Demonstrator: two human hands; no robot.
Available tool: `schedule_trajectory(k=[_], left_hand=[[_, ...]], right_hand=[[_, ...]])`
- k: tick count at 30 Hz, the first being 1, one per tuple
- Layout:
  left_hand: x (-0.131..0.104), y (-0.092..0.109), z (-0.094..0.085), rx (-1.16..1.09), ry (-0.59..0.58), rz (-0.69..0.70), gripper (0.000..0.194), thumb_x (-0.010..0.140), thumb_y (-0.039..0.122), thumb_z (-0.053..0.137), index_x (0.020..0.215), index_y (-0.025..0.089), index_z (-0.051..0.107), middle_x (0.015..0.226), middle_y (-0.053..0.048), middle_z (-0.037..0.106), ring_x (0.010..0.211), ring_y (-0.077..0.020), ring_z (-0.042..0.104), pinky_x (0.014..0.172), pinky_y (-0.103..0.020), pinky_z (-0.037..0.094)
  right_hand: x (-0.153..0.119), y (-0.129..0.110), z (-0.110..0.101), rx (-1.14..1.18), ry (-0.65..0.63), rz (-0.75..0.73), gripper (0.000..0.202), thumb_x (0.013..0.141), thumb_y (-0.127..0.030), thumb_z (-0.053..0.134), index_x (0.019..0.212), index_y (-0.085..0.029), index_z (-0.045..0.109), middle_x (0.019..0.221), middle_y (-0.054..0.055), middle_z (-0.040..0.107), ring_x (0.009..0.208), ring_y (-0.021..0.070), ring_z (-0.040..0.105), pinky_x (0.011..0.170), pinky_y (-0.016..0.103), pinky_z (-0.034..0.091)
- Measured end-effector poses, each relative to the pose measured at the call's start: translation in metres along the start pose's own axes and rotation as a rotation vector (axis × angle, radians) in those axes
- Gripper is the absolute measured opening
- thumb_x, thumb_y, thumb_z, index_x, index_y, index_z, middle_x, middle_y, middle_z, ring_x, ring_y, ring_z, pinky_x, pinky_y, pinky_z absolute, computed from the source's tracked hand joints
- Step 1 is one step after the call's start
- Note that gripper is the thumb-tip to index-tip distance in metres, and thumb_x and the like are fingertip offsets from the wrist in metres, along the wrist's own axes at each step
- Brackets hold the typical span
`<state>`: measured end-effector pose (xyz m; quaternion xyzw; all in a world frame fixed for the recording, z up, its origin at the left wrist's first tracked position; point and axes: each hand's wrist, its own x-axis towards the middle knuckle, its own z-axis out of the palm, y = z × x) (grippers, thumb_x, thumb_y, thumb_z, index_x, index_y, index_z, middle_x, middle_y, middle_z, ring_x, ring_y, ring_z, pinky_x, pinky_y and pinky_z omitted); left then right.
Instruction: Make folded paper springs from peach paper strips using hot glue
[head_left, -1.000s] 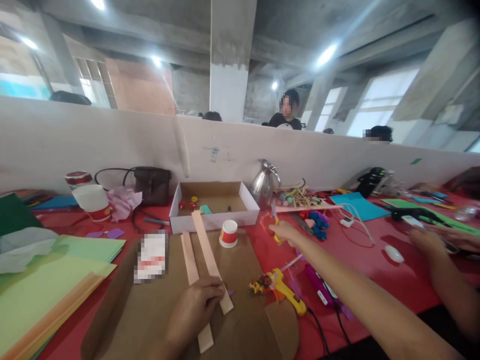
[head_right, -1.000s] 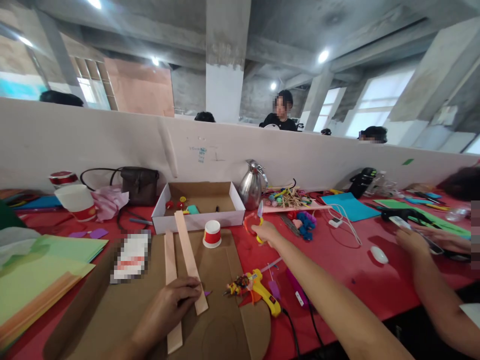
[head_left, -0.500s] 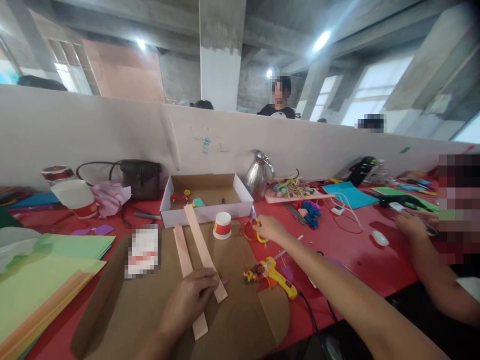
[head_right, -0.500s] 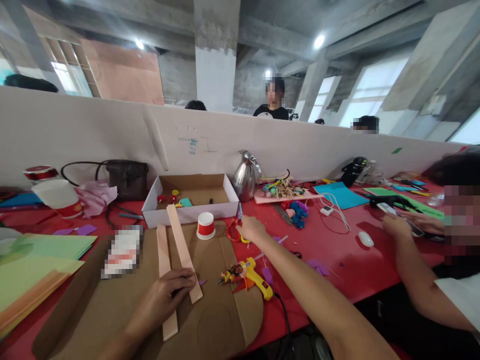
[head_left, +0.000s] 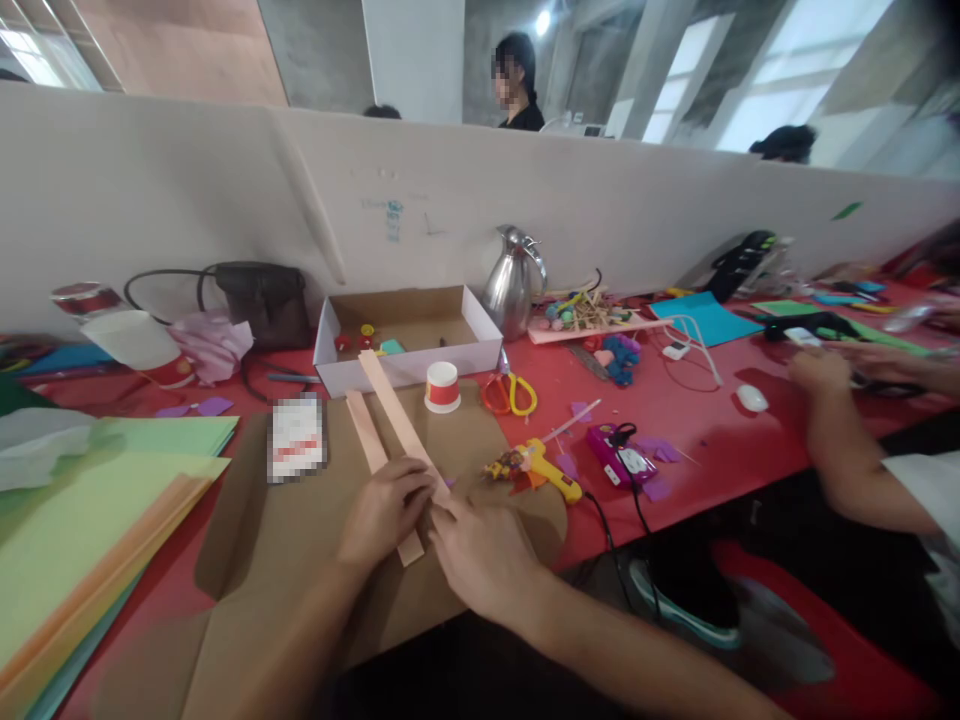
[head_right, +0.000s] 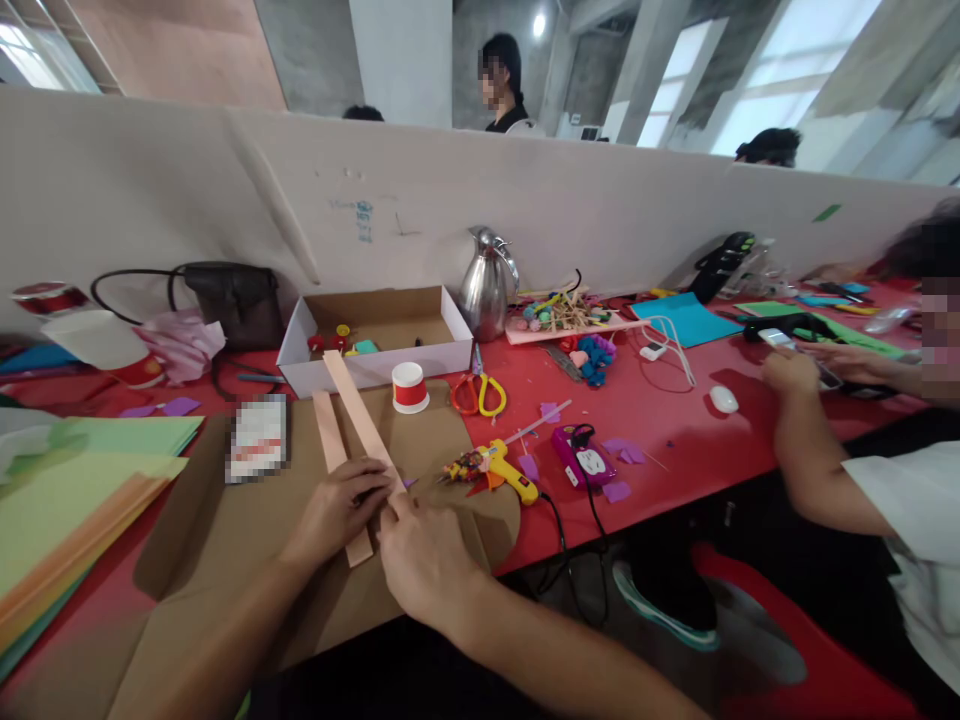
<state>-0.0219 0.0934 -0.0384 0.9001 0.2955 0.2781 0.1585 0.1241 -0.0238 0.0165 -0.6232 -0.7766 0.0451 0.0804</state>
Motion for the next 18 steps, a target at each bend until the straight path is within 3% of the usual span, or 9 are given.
schedule_trajectory(k=[6,10,15,18], left_hand=[[-0.001,0.006,0.001,-0.019,0.027,-0.009,0.017,0.085,0.019,0.057,0.09,0.022,0.073,0.1,-0.006,0.068,0.096,-0.0197,0.062,0.087,-0.036,0.051],[0.0,0.008,0.001,-0.036,0.054,-0.023,0.016,0.083,0.016,0.059,0.088,0.022,0.073,0.097,-0.005,0.069,0.093,-0.0187,0.062,0.086,-0.035,0.051],[0.009,0.008,-0.005,-0.043,-0.022,-0.045,0.018,0.083,0.014,0.057,0.083,0.022,0.073,0.09,-0.003,0.069,0.087,-0.0174,0.062,0.084,-0.032,0.05],[0.016,0.013,-0.007,-0.041,-0.092,-0.109,0.019,0.081,0.012,0.057,0.078,0.022,0.073,0.088,-0.002,0.068,0.081,-0.0156,0.062,0.08,-0.03,0.05]], right_hand=[[-0.021,0.002,0.019,-0.003,-0.017,0.062,0.032,0.095,-0.025,0.039,0.121,-0.016,0.055,0.092,0.01,0.064,0.079,0.0218,0.061,0.063,0.031,0.043],[-0.034,0.016,0.019,0.025,0.061,0.089,0.027,0.095,-0.022,0.039,0.108,-0.024,0.062,0.088,0.004,0.063,0.076,0.0188,0.059,0.063,0.029,0.04],[-0.044,0.062,0.002,-0.027,0.282,0.267,0.022,0.092,-0.021,0.043,0.096,-0.021,0.065,0.091,0.007,0.063,0.09,0.0222,0.057,0.075,0.031,0.04],[-0.042,0.094,-0.006,-0.129,0.288,0.352,0.017,0.086,-0.021,0.051,0.098,-0.017,0.063,0.093,0.011,0.062,0.091,0.0268,0.055,0.078,0.035,0.04]])
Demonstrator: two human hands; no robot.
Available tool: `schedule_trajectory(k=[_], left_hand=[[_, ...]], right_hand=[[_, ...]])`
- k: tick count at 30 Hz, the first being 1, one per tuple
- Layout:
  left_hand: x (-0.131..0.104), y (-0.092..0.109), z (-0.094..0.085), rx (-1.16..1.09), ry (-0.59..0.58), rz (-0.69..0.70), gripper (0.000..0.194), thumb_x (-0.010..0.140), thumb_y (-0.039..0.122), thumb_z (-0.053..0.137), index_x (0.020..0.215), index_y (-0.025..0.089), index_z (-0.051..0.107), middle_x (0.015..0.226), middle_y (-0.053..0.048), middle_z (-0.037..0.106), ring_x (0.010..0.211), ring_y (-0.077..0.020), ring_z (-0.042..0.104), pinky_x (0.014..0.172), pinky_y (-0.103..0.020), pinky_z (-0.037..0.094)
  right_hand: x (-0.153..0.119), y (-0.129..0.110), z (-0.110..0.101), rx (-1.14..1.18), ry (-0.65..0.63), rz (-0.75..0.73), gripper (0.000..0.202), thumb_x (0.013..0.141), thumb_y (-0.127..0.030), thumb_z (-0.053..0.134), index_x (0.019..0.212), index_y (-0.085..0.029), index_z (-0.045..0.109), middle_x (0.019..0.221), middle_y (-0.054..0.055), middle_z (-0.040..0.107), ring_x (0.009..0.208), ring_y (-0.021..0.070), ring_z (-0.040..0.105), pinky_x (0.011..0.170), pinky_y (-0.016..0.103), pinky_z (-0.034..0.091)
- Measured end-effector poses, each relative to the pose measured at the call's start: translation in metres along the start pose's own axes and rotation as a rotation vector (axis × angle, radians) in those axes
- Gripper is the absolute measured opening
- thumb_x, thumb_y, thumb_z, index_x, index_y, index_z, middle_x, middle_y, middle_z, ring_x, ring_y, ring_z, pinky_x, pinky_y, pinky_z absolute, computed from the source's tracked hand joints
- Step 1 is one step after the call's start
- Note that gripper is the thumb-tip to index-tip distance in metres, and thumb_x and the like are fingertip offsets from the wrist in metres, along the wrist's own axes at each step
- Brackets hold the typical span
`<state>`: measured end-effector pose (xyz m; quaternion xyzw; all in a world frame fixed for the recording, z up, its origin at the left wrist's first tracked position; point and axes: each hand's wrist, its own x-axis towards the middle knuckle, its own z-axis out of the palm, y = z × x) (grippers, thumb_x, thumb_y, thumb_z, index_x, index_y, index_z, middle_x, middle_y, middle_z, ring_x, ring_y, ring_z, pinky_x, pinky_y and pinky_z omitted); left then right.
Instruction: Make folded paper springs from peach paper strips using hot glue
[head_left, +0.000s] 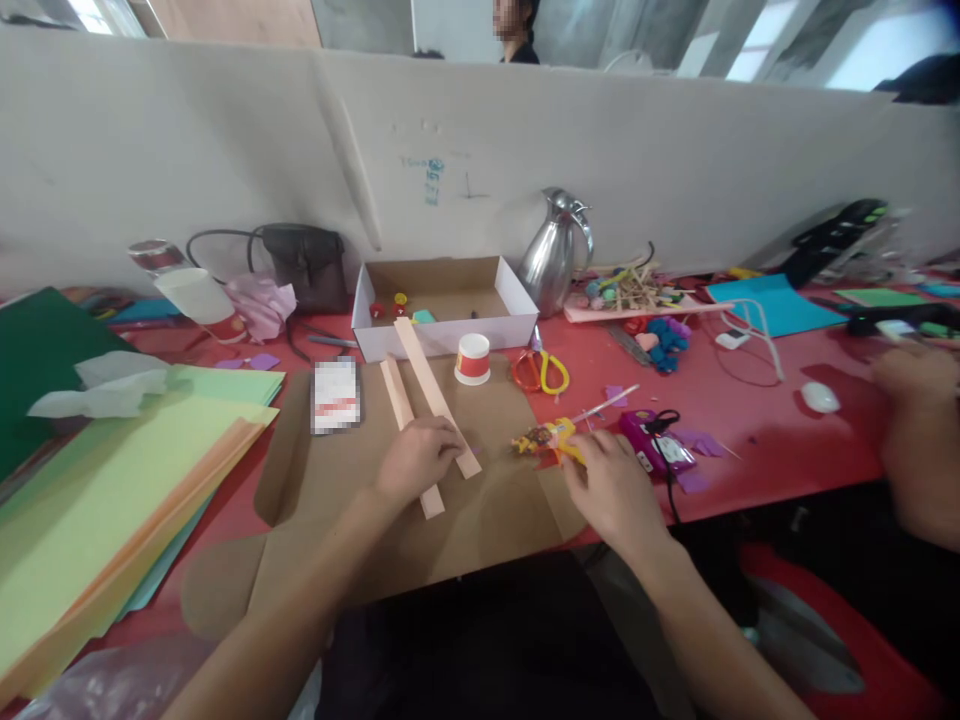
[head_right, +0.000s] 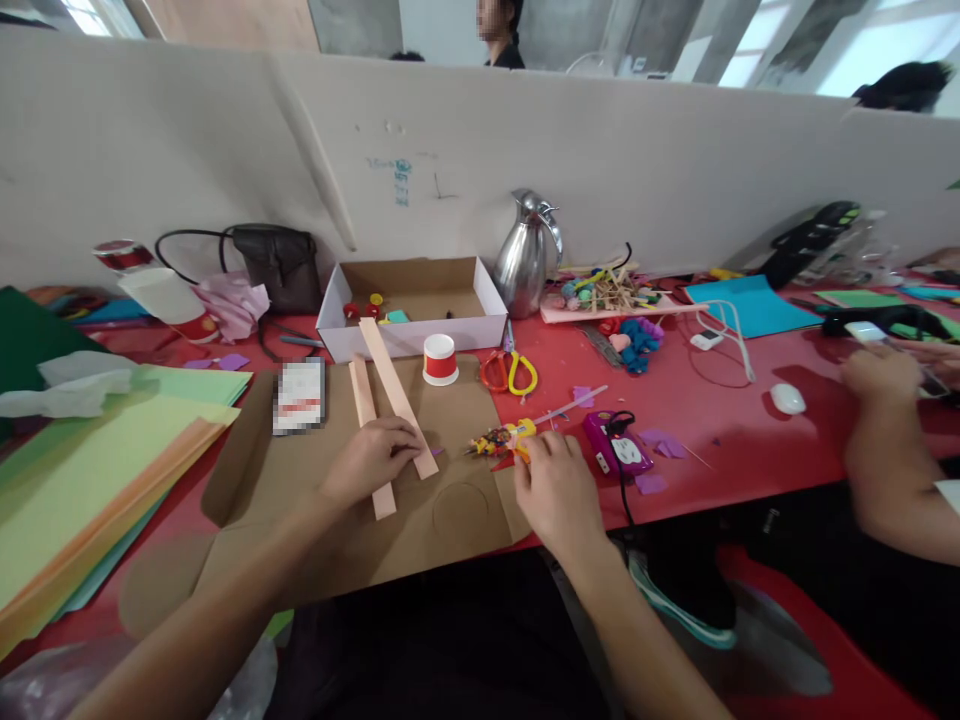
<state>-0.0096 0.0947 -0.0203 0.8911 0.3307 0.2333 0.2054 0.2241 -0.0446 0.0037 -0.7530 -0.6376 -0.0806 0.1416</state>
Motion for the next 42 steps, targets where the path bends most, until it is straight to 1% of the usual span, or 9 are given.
schedule_trajectory(k=[6,12,17,24,29,32,36,39,42], left_hand=[[0.01,0.022,-0.003,0.118,-0.014,-0.301,0.006,0.071,0.013,0.065,0.074,0.018,0.068,0.098,-0.007,0.057,0.099,-0.0236,0.055,0.084,-0.034,0.049],[0.02,0.023,0.001,0.08,0.086,-0.547,0.072,0.05,0.019,0.082,0.116,0.018,0.052,0.123,-0.011,0.04,0.121,-0.0309,0.041,0.099,-0.042,0.041],[0.024,0.017,0.004,-0.035,0.027,-0.662,0.076,0.051,0.017,0.08,0.121,0.02,0.052,0.122,-0.011,0.04,0.116,-0.0257,0.048,0.093,-0.032,0.044],[0.032,0.013,0.009,0.1,-0.016,-0.687,0.049,0.053,0.018,0.078,0.1,0.017,0.066,0.106,-0.01,0.054,0.107,-0.0276,0.054,0.09,-0.033,0.045],[0.03,0.01,0.018,-0.065,0.218,-0.679,0.049,0.058,0.006,0.071,0.106,0.014,0.062,0.116,-0.011,0.049,0.094,-0.0189,0.06,0.086,-0.027,0.049],[0.025,0.006,0.019,-0.226,0.29,-0.618,0.038,0.067,0.005,0.065,0.102,0.019,0.066,0.107,-0.007,0.055,0.086,-0.0151,0.062,0.083,-0.027,0.052],[0.017,-0.002,0.021,-0.443,0.387,-0.469,0.03,0.077,0.008,0.058,0.102,0.021,0.068,0.103,-0.004,0.059,0.083,-0.0122,0.063,0.08,-0.026,0.054],[0.015,-0.007,0.025,-0.451,0.443,-0.404,0.03,0.078,0.01,0.058,0.105,0.017,0.068,0.104,-0.005,0.056,0.084,-0.0124,0.063,0.081,-0.027,0.055],[0.013,-0.009,0.027,-0.406,0.382,-0.409,0.025,0.08,0.011,0.057,0.098,0.019,0.072,0.097,-0.004,0.06,0.084,-0.0132,0.064,0.081,-0.027,0.055]], right_hand=[[0.016,0.02,0.013,0.012,-0.201,0.098,0.022,0.079,-0.019,0.054,0.1,-0.012,0.056,0.09,0.015,0.065,0.087,0.0282,0.059,0.074,0.035,0.04],[0.02,0.032,0.016,0.265,-0.272,0.231,0.025,0.076,-0.027,0.061,0.099,-0.017,0.054,0.09,0.01,0.068,0.084,0.0259,0.063,0.066,0.03,0.041],[0.034,0.05,0.026,0.546,-0.253,0.274,0.026,0.07,-0.031,0.067,0.092,-0.019,0.06,0.09,0.007,0.069,0.081,0.0221,0.064,0.068,0.029,0.044],[0.048,0.04,0.029,1.172,-0.326,0.495,0.037,0.06,-0.033,0.079,0.089,-0.016,0.064,0.088,0.007,0.069,0.077,0.0176,0.063,0.061,0.025,0.048],[0.052,0.028,0.015,1.53,-0.561,0.596,0.03,0.055,-0.031,0.081,0.077,-0.016,0.067,0.066,0.001,0.065,0.056,0.0112,0.058,0.051,0.021,0.044],[0.058,0.024,-0.004,1.53,-0.365,0.597,0.027,0.054,-0.023,0.078,0.076,-0.018,0.063,0.059,-0.004,0.059,0.05,0.0078,0.052,0.046,0.018,0.04],[0.061,0.014,-0.039,1.505,-0.062,0.38,0.036,0.064,-0.025,0.073,0.098,-0.025,0.06,0.093,-0.001,0.067,0.071,0.0114,0.061,0.058,0.021,0.048],[0.055,0.002,-0.047,1.486,-0.202,0.223,0.038,0.072,-0.03,0.068,0.108,-0.023,0.058,0.103,0.005,0.066,0.076,0.0156,0.062,0.059,0.026,0.05],[0.045,-0.01,-0.029,1.362,-0.358,0.226,0.035,0.075,-0.032,0.065,0.105,-0.015,0.061,0.092,0.009,0.067,0.07,0.0151,0.06,0.056,0.026,0.047]])
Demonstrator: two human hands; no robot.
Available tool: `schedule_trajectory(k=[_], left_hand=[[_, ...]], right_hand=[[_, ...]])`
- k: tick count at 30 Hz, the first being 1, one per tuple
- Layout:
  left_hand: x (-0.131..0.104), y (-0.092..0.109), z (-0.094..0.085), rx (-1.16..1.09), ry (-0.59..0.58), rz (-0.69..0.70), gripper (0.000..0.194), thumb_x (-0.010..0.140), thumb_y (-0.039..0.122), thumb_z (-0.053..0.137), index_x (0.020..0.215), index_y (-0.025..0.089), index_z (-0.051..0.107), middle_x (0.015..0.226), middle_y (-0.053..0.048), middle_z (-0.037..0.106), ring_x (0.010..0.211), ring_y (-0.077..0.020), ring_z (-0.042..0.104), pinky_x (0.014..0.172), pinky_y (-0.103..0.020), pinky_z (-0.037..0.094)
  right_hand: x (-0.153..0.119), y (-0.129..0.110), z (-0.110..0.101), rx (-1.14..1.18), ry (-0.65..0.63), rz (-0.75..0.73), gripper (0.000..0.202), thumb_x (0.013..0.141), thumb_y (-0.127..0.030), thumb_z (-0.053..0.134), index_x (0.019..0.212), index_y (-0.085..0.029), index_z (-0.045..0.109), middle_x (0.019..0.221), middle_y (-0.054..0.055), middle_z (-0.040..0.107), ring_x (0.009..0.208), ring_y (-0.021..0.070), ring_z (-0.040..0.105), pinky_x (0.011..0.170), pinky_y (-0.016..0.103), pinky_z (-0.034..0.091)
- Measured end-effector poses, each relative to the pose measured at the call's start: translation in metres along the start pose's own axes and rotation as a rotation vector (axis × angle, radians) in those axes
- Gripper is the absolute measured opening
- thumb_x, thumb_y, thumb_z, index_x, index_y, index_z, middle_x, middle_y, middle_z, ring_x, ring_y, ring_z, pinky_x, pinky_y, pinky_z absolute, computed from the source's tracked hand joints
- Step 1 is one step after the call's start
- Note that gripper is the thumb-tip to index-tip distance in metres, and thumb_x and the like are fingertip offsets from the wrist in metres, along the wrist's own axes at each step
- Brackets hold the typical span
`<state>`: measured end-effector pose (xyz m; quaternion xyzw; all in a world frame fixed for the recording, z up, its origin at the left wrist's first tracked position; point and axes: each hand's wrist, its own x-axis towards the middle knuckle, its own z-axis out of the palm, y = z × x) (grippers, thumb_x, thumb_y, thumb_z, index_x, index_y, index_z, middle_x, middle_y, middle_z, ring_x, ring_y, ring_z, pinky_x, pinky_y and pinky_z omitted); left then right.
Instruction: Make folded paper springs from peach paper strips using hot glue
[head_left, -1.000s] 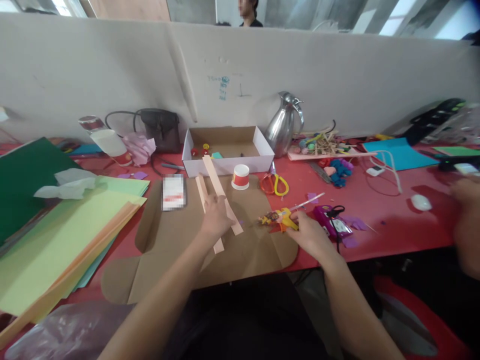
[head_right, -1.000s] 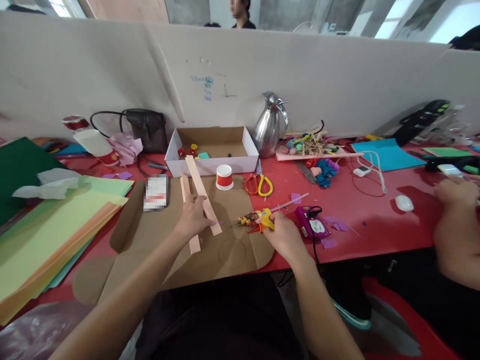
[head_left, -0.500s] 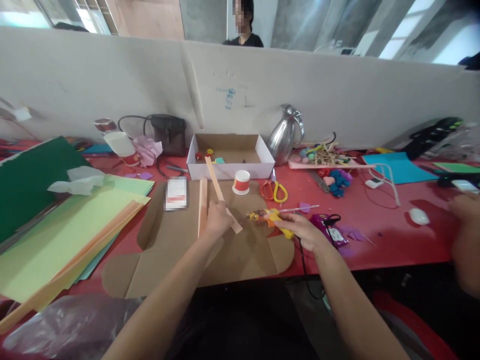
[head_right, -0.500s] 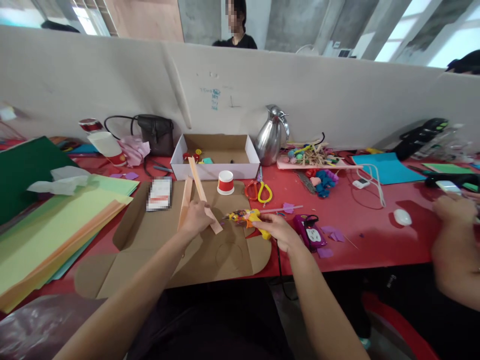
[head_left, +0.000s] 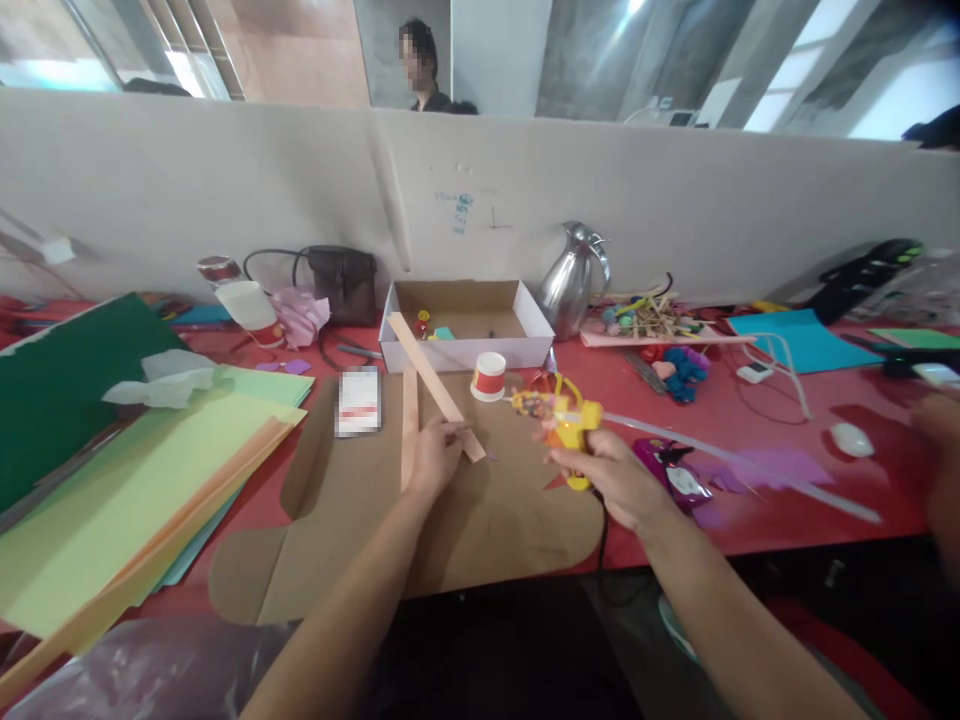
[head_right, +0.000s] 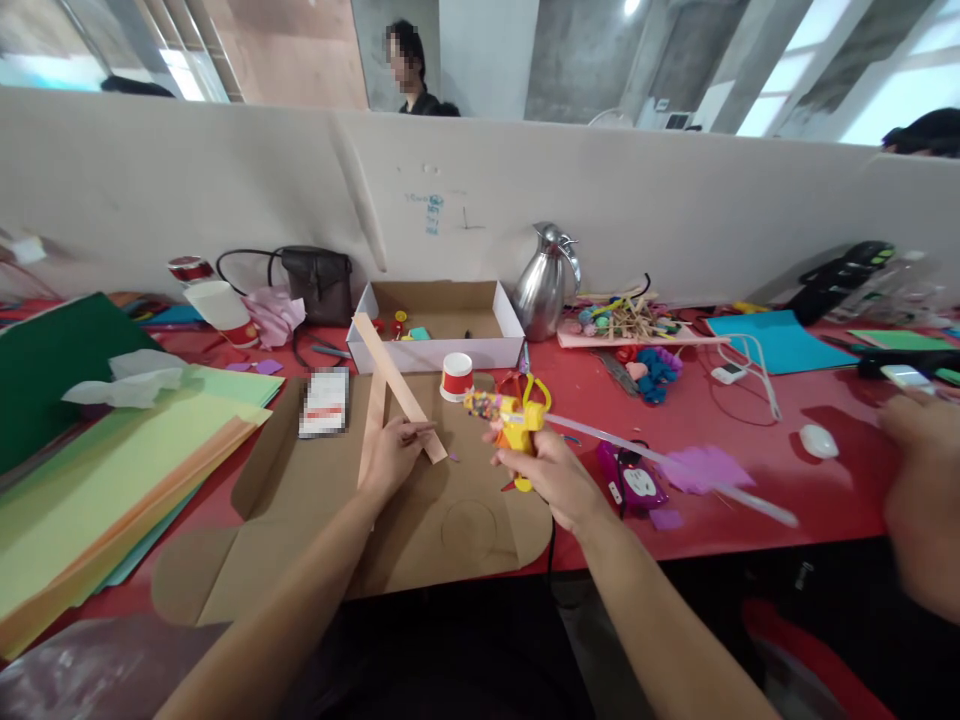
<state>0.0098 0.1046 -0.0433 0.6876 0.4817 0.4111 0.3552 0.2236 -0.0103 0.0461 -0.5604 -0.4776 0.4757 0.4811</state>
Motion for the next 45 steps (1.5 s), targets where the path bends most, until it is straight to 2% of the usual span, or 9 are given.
schedule_trajectory(k=[4,7,10,14,18,22,26,36,45], left_hand=[[0.0,-0.001,0.001,0.035,0.031,-0.045,0.025,0.079,0.01,0.06,0.099,0.019,0.073,0.097,-0.004,0.064,0.076,-0.012,0.063,0.077,-0.026,0.055],[0.001,-0.002,0.003,0.002,0.06,-0.067,0.028,0.075,0.009,0.065,0.101,0.018,0.072,0.102,-0.005,0.062,0.074,-0.0112,0.063,0.076,-0.025,0.056],[0.0,-0.004,0.005,-0.018,0.072,-0.055,0.031,0.074,0.008,0.067,0.103,0.017,0.071,0.105,-0.005,0.061,0.078,-0.0117,0.065,0.078,-0.025,0.056],[-0.001,-0.006,0.006,-0.027,0.061,-0.036,0.031,0.075,0.008,0.065,0.105,0.016,0.07,0.105,-0.006,0.059,0.084,-0.0131,0.065,0.083,-0.026,0.056],[-0.003,-0.007,0.005,-0.028,0.036,-0.027,0.031,0.077,0.008,0.062,0.106,0.017,0.07,0.107,-0.006,0.059,0.088,-0.0144,0.065,0.082,-0.026,0.057],[-0.004,-0.006,0.005,0.008,0.023,0.004,0.032,0.077,0.008,0.061,0.106,0.017,0.07,0.106,-0.006,0.06,0.09,-0.0151,0.065,0.082,-0.026,0.056],[-0.005,-0.007,0.006,0.024,0.033,-0.006,0.033,0.077,0.007,0.059,0.106,0.019,0.07,0.11,-0.006,0.06,0.086,-0.0137,0.065,0.082,-0.026,0.056],[-0.006,-0.005,0.007,0.086,0.029,0.027,0.035,0.076,0.006,0.057,0.106,0.017,0.07,0.109,-0.007,0.06,0.089,-0.0158,0.064,0.085,-0.028,0.054],[-0.007,-0.007,0.008,0.084,0.024,0.03,0.034,0.076,0.008,0.056,0.104,0.02,0.071,0.111,-0.006,0.059,0.089,-0.0161,0.064,0.084,-0.028,0.054]], right_hand=[[0.002,0.028,0.013,-0.091,-0.058,0.092,0.035,0.082,-0.042,0.059,0.104,-0.014,0.059,0.094,0.01,0.067,0.071,0.0143,0.06,0.064,0.028,0.049],[0.004,0.036,0.017,-0.175,-0.095,0.051,0.032,0.088,-0.045,0.051,0.103,-0.017,0.058,0.102,0.009,0.066,0.09,0.0177,0.062,0.08,0.032,0.049],[0.005,0.035,0.023,-0.372,-0.087,-0.035,0.029,0.091,-0.046,0.045,0.092,-0.02,0.059,0.106,0.008,0.066,0.101,0.0198,0.06,0.089,0.034,0.045],[0.008,0.032,0.029,-0.536,-0.082,-0.043,0.031,0.094,-0.043,0.039,0.082,-0.02,0.057,0.093,0.007,0.067,0.091,0.0203,0.061,0.084,0.034,0.045],[0.012,0.035,0.032,-0.595,-0.062,-0.039,0.028,0.093,-0.043,0.039,0.09,-0.021,0.056,0.08,0.004,0.064,0.078,0.0195,0.061,0.074,0.032,0.046],[0.013,0.036,0.035,-0.631,-0.055,-0.072,0.029,0.093,-0.045,0.038,0.094,-0.022,0.056,0.075,0.002,0.061,0.073,0.019,0.059,0.069,0.03,0.045],[0.012,0.031,0.038,-0.678,-0.032,-0.059,0.029,0.093,-0.045,0.039,0.09,-0.022,0.056,0.076,0.002,0.061,0.072,0.0196,0.06,0.067,0.03,0.044],[0.008,0.028,0.041,-0.738,-0.005,-0.048,0.028,0.091,-0.042,0.046,0.105,-0.022,0.059,0.086,0.007,0.068,0.084,0.0251,0.063,0.074,0.032,0.046],[0.01,0.03,0.042,-0.762,-0.067,-0.057,0.033,0.092,-0.043,0.044,0.117,-0.024,0.056,0.099,0.008,0.068,0.092,0.0259,0.063,0.079,0.034,0.047]])
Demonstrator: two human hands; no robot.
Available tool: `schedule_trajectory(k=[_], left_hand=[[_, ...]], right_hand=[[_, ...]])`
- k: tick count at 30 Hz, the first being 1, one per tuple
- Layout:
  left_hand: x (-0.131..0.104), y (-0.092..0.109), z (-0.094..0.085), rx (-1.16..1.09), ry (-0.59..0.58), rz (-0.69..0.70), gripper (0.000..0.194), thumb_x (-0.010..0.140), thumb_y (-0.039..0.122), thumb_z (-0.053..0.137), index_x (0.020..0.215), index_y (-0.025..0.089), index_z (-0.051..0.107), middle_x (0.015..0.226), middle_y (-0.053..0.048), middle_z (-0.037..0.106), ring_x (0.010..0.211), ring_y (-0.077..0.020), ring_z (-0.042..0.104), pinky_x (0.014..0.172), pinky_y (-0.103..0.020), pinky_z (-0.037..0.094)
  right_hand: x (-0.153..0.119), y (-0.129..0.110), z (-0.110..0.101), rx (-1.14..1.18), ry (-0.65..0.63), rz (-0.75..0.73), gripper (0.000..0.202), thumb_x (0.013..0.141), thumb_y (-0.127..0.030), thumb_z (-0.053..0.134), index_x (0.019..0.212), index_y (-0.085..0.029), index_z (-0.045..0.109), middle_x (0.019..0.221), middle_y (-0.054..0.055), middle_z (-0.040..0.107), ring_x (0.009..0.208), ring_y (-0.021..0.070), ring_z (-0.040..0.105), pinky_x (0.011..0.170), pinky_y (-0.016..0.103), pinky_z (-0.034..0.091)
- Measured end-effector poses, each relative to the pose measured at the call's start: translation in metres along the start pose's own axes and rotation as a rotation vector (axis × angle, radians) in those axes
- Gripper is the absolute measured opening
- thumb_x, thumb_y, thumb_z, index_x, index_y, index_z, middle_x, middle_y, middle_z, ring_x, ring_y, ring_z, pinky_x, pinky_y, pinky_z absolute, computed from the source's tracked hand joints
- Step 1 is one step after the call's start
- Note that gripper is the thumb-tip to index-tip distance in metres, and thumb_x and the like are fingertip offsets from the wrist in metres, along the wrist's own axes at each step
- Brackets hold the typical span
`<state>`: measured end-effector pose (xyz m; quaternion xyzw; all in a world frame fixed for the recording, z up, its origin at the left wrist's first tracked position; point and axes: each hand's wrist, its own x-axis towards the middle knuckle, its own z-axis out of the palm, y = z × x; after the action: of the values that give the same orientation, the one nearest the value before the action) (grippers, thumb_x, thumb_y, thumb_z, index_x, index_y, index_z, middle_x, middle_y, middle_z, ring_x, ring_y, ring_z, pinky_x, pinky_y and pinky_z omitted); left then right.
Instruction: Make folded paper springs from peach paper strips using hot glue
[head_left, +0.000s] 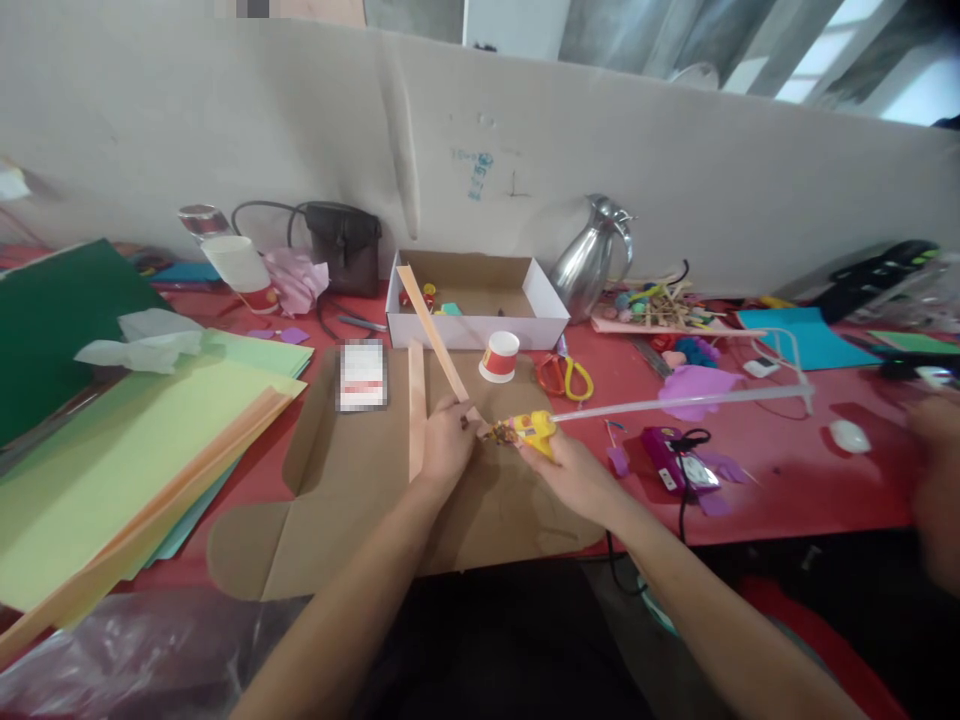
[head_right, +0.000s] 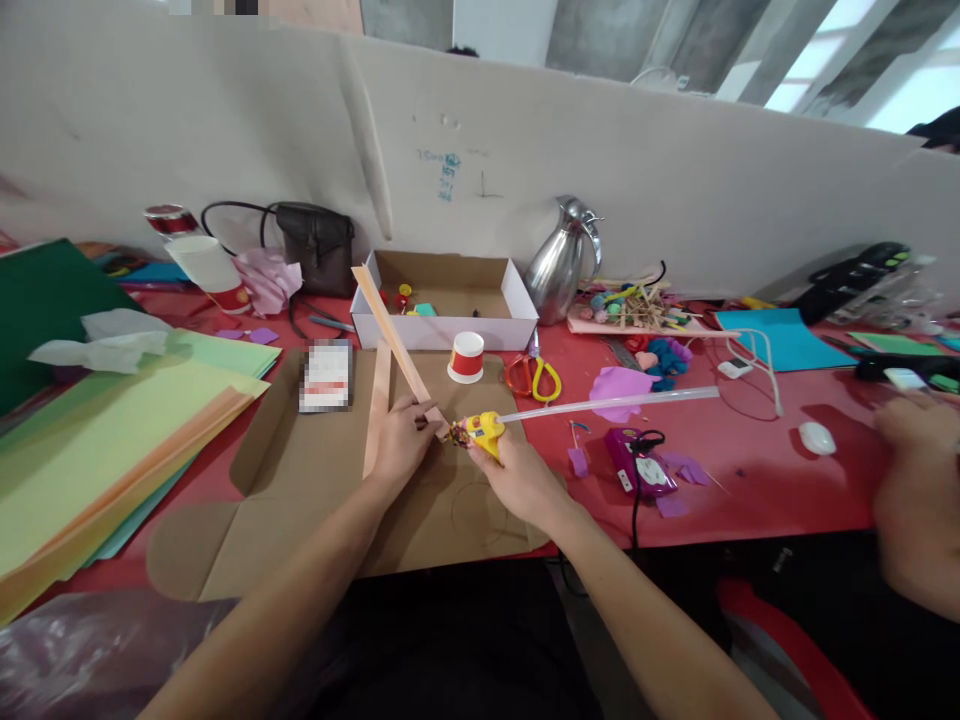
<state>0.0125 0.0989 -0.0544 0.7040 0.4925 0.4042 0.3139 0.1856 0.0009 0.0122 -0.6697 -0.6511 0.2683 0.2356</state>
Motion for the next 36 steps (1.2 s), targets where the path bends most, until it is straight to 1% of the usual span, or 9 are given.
schedule_trajectory(k=[6,10,13,17,21,24,29,32,36], left_hand=[[0.0002,-0.005,0.0022,-0.023,-0.006,0.006,0.035,0.076,0.008,0.057,0.107,0.019,0.07,0.113,-0.006,0.058,0.082,-0.0145,0.064,0.081,-0.028,0.055],[0.0008,-0.006,0.0022,-0.013,0.0,0.01,0.035,0.077,0.008,0.058,0.108,0.019,0.07,0.11,-0.006,0.059,0.083,-0.0145,0.064,0.081,-0.027,0.054],[0.0006,-0.0048,0.0012,0.004,-0.004,0.023,0.034,0.077,0.008,0.057,0.108,0.019,0.07,0.11,-0.006,0.059,0.084,-0.0149,0.064,0.081,-0.027,0.054],[0.0,-0.0013,-0.0001,0.016,-0.007,0.018,0.033,0.077,0.008,0.058,0.105,0.019,0.071,0.107,-0.006,0.06,0.085,-0.0156,0.064,0.08,-0.026,0.054],[0.0,-0.0004,0.0004,-0.023,0.009,0.025,0.03,0.075,0.006,0.058,0.099,0.018,0.072,0.106,-0.006,0.06,0.083,-0.0148,0.064,0.079,-0.026,0.054],[0.0007,-0.0038,0.0021,-0.025,0.02,0.044,0.032,0.074,0.005,0.059,0.101,0.018,0.071,0.105,-0.006,0.06,0.082,-0.0147,0.064,0.078,-0.027,0.054],[0.0013,-0.0094,0.0041,-0.041,0.025,0.063,0.035,0.075,0.006,0.059,0.106,0.017,0.07,0.106,-0.007,0.059,0.08,-0.0145,0.064,0.077,-0.027,0.055],[0.0009,-0.0089,0.0036,-0.043,0.017,0.061,0.034,0.075,0.007,0.059,0.106,0.016,0.07,0.105,-0.007,0.059,0.078,-0.0145,0.064,0.075,-0.027,0.055],[0.0003,-0.0073,0.0026,-0.035,0.03,0.064,0.032,0.075,0.007,0.059,0.103,0.017,0.071,0.104,-0.007,0.059,0.075,-0.0138,0.063,0.073,-0.027,0.054]], right_hand=[[0.0004,-0.0008,-0.0003,-0.005,-0.023,0.001,0.035,0.092,-0.045,0.043,0.117,-0.024,0.056,0.104,0.008,0.067,0.094,0.0261,0.063,0.08,0.035,0.046],[0.0007,-0.0019,-0.0029,-0.007,-0.015,0.011,0.031,0.091,-0.046,0.044,0.105,-0.023,0.06,0.095,0.007,0.068,0.088,0.0248,0.064,0.074,0.031,0.046],[0.0015,-0.0027,-0.005,-0.006,0.001,0.042,0.031,0.092,-0.045,0.043,0.099,-0.021,0.059,0.089,0.007,0.068,0.083,0.0244,0.063,0.071,0.031,0.045],[0.0016,-0.0037,-0.0049,-0.017,0.033,0.069,0.029,0.091,-0.043,0.044,0.102,-0.02,0.058,0.086,0.008,0.068,0.083,0.0249,0.063,0.072,0.032,0.044],[0.0002,-0.0045,-0.0031,-0.002,0.044,0.051,0.028,0.09,-0.042,0.047,0.106,-0.022,0.06,0.091,0.009,0.069,0.091,0.0267,0.063,0.076,0.033,0.044],[-0.0005,-0.0043,-0.0022,0.012,0.032,0.029,0.028,0.09,-0.041,0.049,0.105,-0.022,0.061,0.093,0.008,0.069,0.093,0.0268,0.063,0.077,0.034,0.045],[-0.0009,-0.0012,0.0003,0.012,0.04,0.012,0.026,0.089,-0.042,0.051,0.102,-0.023,0.062,0.09,0.007,0.07,0.091,0.0269,0.064,0.077,0.034,0.046],[-0.0015,0.0001,0.0013,0.002,0.04,0.021,0.027,0.089,-0.045,0.05,0.099,-0.023,0.063,0.091,0.007,0.07,0.089,0.0268,0.065,0.075,0.034,0.046],[-0.0022,-0.0013,-0.0017,0.0,0.02,0.037,0.031,0.09,-0.047,0.047,0.102,-0.022,0.061,0.094,0.008,0.069,0.089,0.0263,0.064,0.075,0.034,0.046]])
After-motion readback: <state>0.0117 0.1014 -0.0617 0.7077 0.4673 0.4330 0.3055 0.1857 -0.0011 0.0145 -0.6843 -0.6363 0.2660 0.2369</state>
